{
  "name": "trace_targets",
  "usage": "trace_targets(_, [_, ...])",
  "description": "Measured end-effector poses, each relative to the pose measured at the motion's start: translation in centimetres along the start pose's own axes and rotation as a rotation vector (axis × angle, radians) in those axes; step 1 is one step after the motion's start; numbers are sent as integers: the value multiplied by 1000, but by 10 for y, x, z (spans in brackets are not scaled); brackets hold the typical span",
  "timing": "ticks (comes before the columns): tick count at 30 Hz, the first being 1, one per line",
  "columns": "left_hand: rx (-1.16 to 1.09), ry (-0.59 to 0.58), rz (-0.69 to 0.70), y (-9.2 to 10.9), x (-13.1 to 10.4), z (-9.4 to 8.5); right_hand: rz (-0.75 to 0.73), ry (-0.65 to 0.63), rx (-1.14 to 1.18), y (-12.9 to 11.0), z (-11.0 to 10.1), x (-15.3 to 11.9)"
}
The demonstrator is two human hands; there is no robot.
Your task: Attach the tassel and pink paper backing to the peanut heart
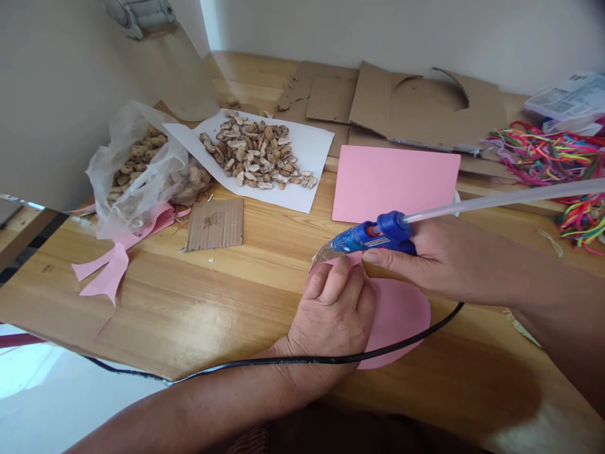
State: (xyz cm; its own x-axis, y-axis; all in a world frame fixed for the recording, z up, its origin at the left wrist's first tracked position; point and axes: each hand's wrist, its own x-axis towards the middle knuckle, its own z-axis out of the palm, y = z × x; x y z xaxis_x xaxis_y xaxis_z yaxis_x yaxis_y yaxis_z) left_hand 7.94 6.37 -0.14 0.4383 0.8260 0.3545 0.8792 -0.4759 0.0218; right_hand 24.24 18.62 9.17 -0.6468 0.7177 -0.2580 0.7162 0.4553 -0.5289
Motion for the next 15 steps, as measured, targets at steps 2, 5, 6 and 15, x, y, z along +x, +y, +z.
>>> trace_targets(2, [8,-4,-2,0,0,0,8,-28,17,-1,1,0])
trace_targets(5, [15,4,-2,0,0,0,9,-41,28,-2,2,2])
trace_targets(6, [15,8,-5,0,0,0,7,-30,19,-3,2,2])
trace_targets(15, [20,59,-49,3,-1,5,27,1,-74,2,1,-1])
